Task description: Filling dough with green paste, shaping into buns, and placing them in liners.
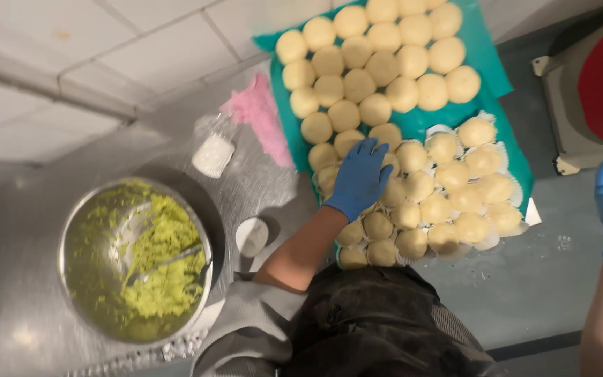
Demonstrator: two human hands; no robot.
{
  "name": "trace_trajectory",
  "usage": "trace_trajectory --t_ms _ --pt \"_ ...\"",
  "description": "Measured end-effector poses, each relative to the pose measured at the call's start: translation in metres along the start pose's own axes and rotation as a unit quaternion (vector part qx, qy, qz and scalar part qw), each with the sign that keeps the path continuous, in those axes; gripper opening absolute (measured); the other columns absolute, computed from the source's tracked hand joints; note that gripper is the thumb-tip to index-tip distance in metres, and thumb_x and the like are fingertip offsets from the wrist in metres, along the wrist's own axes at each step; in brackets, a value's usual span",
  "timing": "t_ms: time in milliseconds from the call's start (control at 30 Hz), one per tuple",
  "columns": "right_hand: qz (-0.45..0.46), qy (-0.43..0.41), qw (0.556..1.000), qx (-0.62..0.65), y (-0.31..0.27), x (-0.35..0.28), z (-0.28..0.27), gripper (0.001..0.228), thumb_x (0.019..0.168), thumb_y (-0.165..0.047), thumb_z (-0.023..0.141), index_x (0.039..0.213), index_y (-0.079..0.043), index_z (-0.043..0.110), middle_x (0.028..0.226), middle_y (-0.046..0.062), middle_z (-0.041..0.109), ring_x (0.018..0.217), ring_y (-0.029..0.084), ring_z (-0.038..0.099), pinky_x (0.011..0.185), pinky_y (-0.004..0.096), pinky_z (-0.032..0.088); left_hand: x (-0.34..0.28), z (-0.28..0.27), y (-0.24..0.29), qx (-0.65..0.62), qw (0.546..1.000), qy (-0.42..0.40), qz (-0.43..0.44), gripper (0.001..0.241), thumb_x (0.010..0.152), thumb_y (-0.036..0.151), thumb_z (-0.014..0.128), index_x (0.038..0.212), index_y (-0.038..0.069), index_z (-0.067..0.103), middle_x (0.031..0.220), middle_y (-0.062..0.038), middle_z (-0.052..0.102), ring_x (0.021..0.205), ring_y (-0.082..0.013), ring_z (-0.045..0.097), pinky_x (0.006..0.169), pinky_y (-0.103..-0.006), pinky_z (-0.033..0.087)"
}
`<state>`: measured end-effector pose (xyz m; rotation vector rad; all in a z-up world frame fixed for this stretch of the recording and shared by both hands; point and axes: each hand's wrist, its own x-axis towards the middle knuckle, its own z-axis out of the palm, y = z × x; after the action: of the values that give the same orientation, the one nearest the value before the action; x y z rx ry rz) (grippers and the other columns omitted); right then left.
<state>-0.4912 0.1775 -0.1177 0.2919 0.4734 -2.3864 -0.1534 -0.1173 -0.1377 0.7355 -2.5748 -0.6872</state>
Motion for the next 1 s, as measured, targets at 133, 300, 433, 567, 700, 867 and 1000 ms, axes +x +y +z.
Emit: trace_trajectory --t_ms 133,300,433,567,700,867,1000 --pt "-0.036 0.031 0.998 0.041 -0.018 -0.015 -0.006 0.038 0.120 -0.009 0.052 0.153 0.009 0.058 0.125 0.026 0.073 0.122 0.033 0.074 0.114 0.037 0.062 0.030 0.035 -0.019 0.113 0.991 -0.035 0.054 0.059 0.093 0.031 0.063 0.143 0.002 0.051 0.153 -0.022 0.046 0.143 -0.0419 0.042 0.118 -0.0491 0.037" --pt "0.032 -0.009 0.874 -0.485 0.042 -0.013 0.061 0.071 0.097 -0.037 0.059 0.162 -0.013 0.045 0.151 0.004 0.059 0.135 0.016 0.062 0.112 0.033 0.054 0.048 0.052 -0.017 0.196 0.973 -0.075 0.095 0.057 0.096 0.035 0.060 0.144 0.005 0.055 0.160 -0.020 0.039 0.150 -0.0403 0.033 0.125 -0.0561 0.025" --pt "0.041 0.042 0.795 -0.603 0.097 0.049 0.061 0.039 0.099 -0.022 0.061 0.134 -0.003 0.062 0.115 0.008 0.066 0.100 0.015 0.062 0.085 0.024 0.052 0.042 0.044 0.024 0.112 0.988 -0.053 0.090 0.065 0.090 0.034 0.065 0.147 0.006 0.049 0.162 -0.019 0.035 0.146 -0.0376 0.036 0.120 -0.0556 0.030" --pt "0.016 -0.137 0.612 -0.779 0.136 0.087 0.081 0.035 0.098 -0.007 0.063 0.132 0.001 0.063 0.103 0.012 0.064 0.078 0.017 0.054 0.072 0.030 0.048 0.021 0.006 0.046 0.045 0.992 -0.056 0.104 0.057 0.097 0.032 0.059 0.146 0.005 0.048 0.156 -0.019 0.042 0.143 -0.0383 0.041 0.118 -0.0543 0.034" --pt "0.088 -0.152 0.532 -0.828 0.140 0.096 0.096 0.041 0.099 -0.006 0.060 0.140 -0.004 0.063 0.090 0.015 0.063 0.071 0.021 0.054 0.067 0.035 0.048 -0.007 -0.052 0.048 -0.107 0.992 -0.018 0.057 0.046 0.095 0.023 0.064 0.135 0.002 0.054 0.143 -0.020 0.052 0.136 -0.0415 0.047 0.114 -0.0499 0.041" --pt "0.105 -0.184 0.452 -0.867 0.130 0.101 0.095 0.044 0.100 -0.009 0.057 0.143 -0.002 0.059 0.115 0.013 0.068 0.095 0.023 0.060 0.088 0.037 0.050 -0.057 -0.088 0.036 -0.163 0.984 -0.034 -0.060 0.049 0.095 0.020 0.063 0.139 0.000 0.055 0.142 -0.021 0.056 0.132 -0.0384 0.053 0.111 -0.0466 0.042" --pt "-0.114 -0.233 0.293 -0.920 0.144 0.096 0.086 0.043 0.093 -0.016 0.074 0.133 -0.003 0.070 0.105 0.016 0.070 0.086 0.031 0.065 0.083 0.041 0.051 -0.083 -0.109 0.040 -0.219 0.967 0.001 -0.130 0.046 0.092 0.010 0.065 0.135 -0.002 0.057 0.141 -0.021 0.059 0.132 -0.0340 0.059 0.110 -0.0401 0.048"
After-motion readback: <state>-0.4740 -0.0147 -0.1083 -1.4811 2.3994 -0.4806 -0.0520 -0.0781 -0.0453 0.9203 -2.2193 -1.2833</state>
